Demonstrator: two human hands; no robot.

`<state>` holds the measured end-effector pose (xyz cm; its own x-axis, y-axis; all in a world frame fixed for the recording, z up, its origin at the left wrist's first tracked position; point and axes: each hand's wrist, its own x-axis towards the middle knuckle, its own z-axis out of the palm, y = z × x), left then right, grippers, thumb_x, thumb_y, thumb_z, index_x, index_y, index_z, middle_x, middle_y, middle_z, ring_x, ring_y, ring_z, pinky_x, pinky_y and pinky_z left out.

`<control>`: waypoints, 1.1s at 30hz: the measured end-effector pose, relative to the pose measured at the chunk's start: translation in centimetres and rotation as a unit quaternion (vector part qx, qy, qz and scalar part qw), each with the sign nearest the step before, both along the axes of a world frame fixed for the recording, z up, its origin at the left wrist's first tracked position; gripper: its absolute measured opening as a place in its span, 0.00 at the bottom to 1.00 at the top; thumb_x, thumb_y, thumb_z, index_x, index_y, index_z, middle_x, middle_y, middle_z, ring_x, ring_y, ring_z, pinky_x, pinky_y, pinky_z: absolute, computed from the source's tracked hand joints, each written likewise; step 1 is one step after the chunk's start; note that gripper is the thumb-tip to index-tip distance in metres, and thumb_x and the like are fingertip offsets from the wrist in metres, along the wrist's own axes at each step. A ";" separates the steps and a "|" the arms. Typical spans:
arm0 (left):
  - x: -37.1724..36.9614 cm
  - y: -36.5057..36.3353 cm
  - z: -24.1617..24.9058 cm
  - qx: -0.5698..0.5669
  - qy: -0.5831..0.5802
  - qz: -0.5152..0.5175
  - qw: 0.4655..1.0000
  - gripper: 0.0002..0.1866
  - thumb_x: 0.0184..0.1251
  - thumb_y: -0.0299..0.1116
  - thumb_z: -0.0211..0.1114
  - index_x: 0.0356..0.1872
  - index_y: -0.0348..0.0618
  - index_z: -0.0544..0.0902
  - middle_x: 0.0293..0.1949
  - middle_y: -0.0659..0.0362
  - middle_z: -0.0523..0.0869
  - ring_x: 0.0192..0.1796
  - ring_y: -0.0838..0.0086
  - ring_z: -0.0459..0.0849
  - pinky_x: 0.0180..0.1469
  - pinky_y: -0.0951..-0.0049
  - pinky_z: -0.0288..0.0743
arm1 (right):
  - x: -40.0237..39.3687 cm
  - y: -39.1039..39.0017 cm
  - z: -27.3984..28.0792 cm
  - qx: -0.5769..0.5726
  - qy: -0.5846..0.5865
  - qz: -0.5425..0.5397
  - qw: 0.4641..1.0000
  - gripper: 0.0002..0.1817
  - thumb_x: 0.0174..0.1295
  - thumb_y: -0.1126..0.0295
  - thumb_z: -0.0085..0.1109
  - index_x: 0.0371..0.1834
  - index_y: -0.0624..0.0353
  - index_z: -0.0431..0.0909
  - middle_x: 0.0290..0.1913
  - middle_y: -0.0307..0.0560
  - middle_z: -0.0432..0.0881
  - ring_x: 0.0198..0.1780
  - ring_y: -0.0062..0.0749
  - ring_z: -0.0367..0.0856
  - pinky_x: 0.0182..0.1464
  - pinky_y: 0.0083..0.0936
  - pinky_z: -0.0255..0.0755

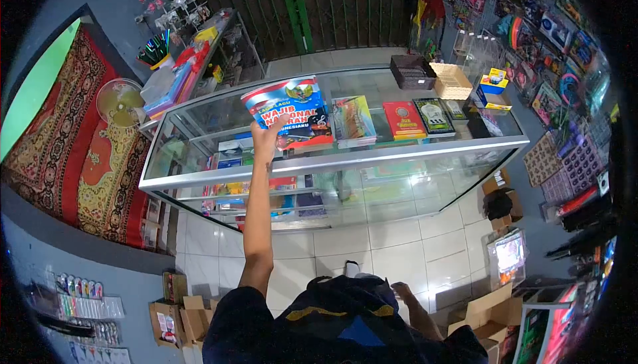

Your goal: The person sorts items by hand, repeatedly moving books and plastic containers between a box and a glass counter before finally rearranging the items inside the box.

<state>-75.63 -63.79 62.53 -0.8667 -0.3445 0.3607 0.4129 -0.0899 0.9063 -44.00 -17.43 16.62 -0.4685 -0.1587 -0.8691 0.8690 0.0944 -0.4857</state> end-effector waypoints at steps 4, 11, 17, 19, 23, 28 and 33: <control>-1.0 -0.9 -1.8 -0.027 -0.009 0.000 1.000 0.13 0.47 0.30 0.70 0.35 0.38 0.80 0.30 0.61 0.82 0.29 0.81 0.79 0.32 0.80 0.72 | -2.0 0.2 -1.1 0.005 0.035 0.004 0.999 0.11 0.55 0.62 0.55 0.41 0.51 0.73 0.31 0.48 0.81 0.29 0.34 0.79 0.30 0.33 0.72; -1.3 -0.9 -2.9 -0.077 -0.094 -0.012 0.993 0.09 0.50 0.33 0.68 0.32 0.42 0.81 0.20 0.68 0.79 0.16 0.90 0.68 0.15 0.86 0.55 | -2.7 1.2 -3.0 -0.002 -0.016 0.029 0.999 0.13 0.56 0.60 0.52 0.43 0.50 0.72 0.33 0.49 0.81 0.31 0.37 0.79 0.34 0.36 0.71; -1.5 -2.1 -3.4 -0.069 -0.042 0.006 0.997 0.12 0.52 0.30 0.66 0.37 0.39 0.79 0.35 0.61 0.82 0.35 0.81 0.78 0.40 0.78 0.71 | -4.2 0.7 -0.5 0.009 -0.064 0.068 0.996 0.18 0.58 0.56 0.42 0.47 0.49 0.72 0.36 0.44 0.79 0.36 0.35 0.77 0.40 0.35 0.70; 0.3 -2.5 -1.9 -0.020 -0.047 0.011 0.999 0.14 0.51 0.29 0.67 0.39 0.37 0.78 0.36 0.59 0.82 0.36 0.79 0.79 0.41 0.77 0.72 | -3.9 0.5 -0.6 0.012 -0.042 0.086 0.995 0.24 0.58 0.51 0.37 0.50 0.53 0.70 0.41 0.52 0.79 0.38 0.41 0.77 0.41 0.40 0.70; 7.3 -6.8 -2.5 0.086 -0.051 0.013 0.995 0.26 0.51 0.25 0.65 0.53 0.36 0.66 0.46 0.55 0.76 0.46 0.71 0.77 0.48 0.70 0.73 | -4.4 0.9 -2.0 -0.032 -0.050 0.114 0.992 0.24 0.57 0.50 0.34 0.49 0.50 0.71 0.41 0.46 0.80 0.38 0.35 0.76 0.44 0.37 0.67; 19.0 -10.8 -9.1 0.064 -0.233 -0.062 0.968 0.28 0.50 0.25 0.65 0.54 0.36 0.65 0.47 0.56 0.76 0.48 0.69 0.77 0.49 0.68 0.73 | -6.6 -0.6 -0.8 -0.017 -0.098 0.087 0.991 0.21 0.57 0.49 0.35 0.40 0.47 0.74 0.33 0.46 0.80 0.31 0.32 0.76 0.34 0.30 0.66; 23.3 -9.9 -17.1 0.009 -0.454 -0.042 0.890 0.15 0.52 0.30 0.65 0.41 0.35 0.78 0.35 0.59 0.82 0.37 0.76 0.79 0.41 0.75 0.73 | -9.1 -0.9 -2.5 -0.016 -0.058 0.138 0.989 0.18 0.57 0.51 0.37 0.33 0.48 0.74 0.28 0.44 0.80 0.26 0.30 0.75 0.27 0.27 0.65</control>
<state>-52.30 -73.65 45.48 -0.8209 -0.2638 -0.5064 -0.4979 -0.1034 0.8610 -53.08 -18.30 14.16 -0.3020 -0.2941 -0.9068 0.8621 0.3218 -0.3915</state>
